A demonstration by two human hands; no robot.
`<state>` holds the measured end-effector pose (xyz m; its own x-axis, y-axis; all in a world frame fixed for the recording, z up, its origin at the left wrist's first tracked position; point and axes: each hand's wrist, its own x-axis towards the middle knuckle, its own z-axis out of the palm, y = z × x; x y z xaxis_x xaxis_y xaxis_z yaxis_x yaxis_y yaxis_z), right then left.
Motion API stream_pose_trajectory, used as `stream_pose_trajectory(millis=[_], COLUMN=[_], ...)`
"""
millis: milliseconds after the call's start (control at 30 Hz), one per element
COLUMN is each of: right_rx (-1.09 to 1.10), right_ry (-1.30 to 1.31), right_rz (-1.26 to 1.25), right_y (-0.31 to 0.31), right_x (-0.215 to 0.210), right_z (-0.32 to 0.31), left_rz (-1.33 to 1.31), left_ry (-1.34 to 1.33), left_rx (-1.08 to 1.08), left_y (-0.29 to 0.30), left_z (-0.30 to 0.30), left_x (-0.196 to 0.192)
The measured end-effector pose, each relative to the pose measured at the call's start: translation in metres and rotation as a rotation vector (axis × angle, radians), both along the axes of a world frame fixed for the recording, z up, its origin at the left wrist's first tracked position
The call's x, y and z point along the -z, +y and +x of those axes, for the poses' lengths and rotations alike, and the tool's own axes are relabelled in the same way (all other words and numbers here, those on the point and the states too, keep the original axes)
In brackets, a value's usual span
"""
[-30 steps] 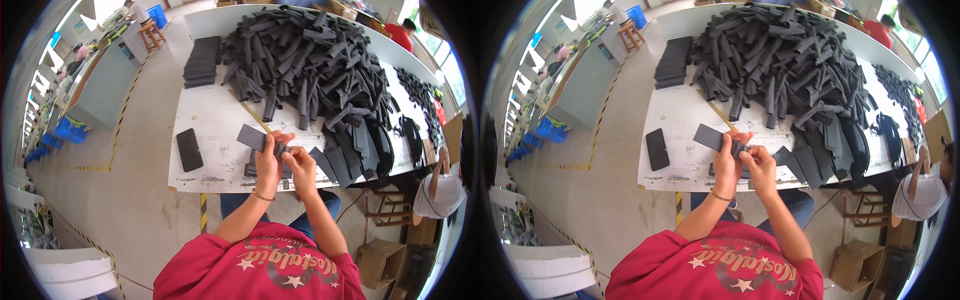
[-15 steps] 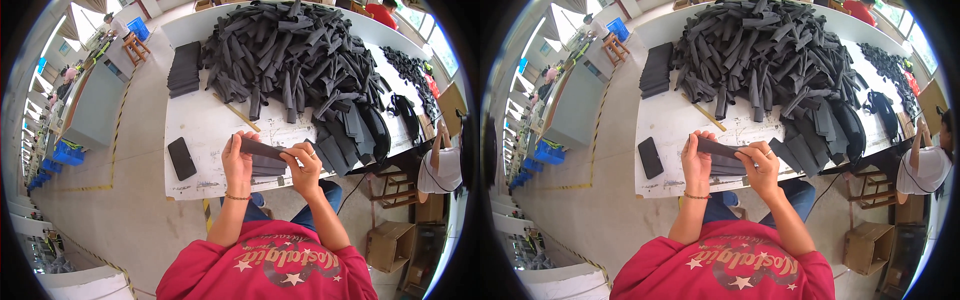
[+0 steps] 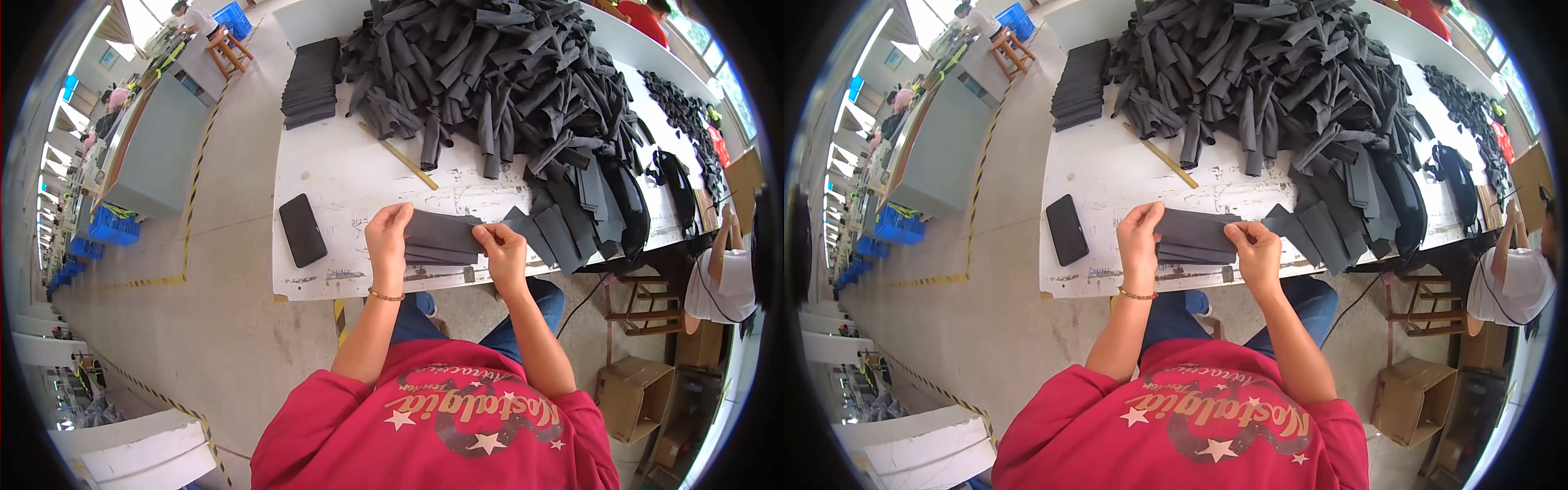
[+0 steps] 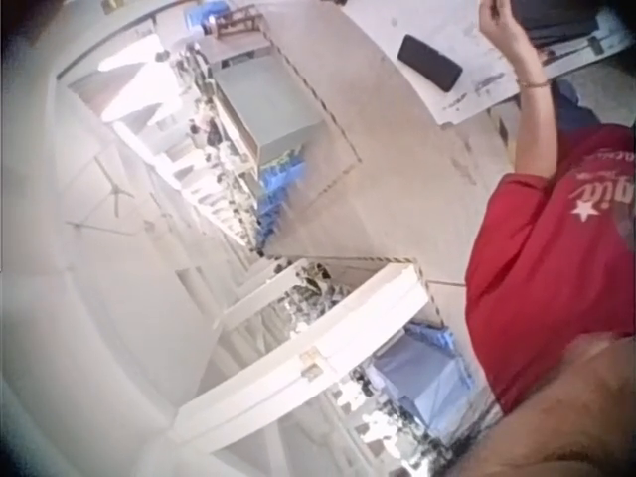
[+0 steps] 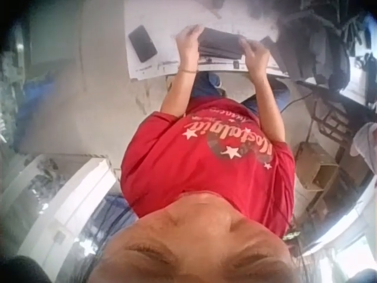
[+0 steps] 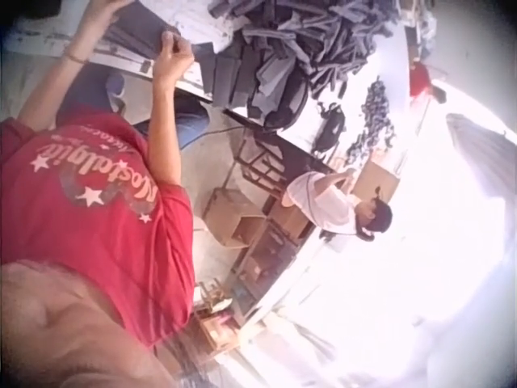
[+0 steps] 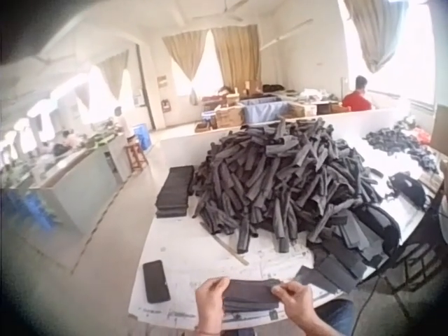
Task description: Inspecting and handling grey foam parts at a manufacturing workbench.
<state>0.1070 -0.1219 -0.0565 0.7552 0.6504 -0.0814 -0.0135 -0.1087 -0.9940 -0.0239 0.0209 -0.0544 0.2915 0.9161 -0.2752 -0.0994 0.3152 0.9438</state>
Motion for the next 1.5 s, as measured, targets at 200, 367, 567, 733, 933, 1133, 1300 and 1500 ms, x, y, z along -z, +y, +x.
stream_pose_trajectory(millis=[200, 367, 567, 733, 933, 1133, 1300, 1500], right_rx=[0.050, 0.116, 0.092, 0.021, -0.046, -0.241, -0.302, -0.072], right_ry=[-0.281, -0.325, -0.446, -0.613, -0.676, -0.652, -0.855, -1.112], right_rz=[-0.209, -0.278, -0.314, -0.308, -0.233, -0.195, -0.201, -0.170], right_y=[-0.002, 0.003, 0.019, 0.022, 0.019, 0.020, 0.020, 0.017], right_x=[0.028, 0.034, 0.032, 0.047, 0.049, 0.029, 0.031, 0.005], right_z=[0.002, 0.001, 0.015, 0.025, 0.032, 0.040, 0.039, 0.013], left_rz=[0.606, 0.484, 0.520, 0.788, 1.149, 1.184, 1.324, 1.175], left_ry=[0.350, 0.348, 0.387, 0.563, 0.550, 0.593, 0.585, 0.433], left_rx=[0.136, 0.287, 0.273, 0.287, 0.838, 0.898, 0.747, 0.295], left_y=[0.002, 0.013, 0.035, 0.026, 0.033, 0.051, 0.039, 0.006], left_z=[-0.019, -0.017, -0.001, 0.003, 0.000, 0.010, 0.009, -0.026], left_x=[0.039, 0.062, 0.063, 0.039, 0.030, 0.028, 0.028, 0.026])
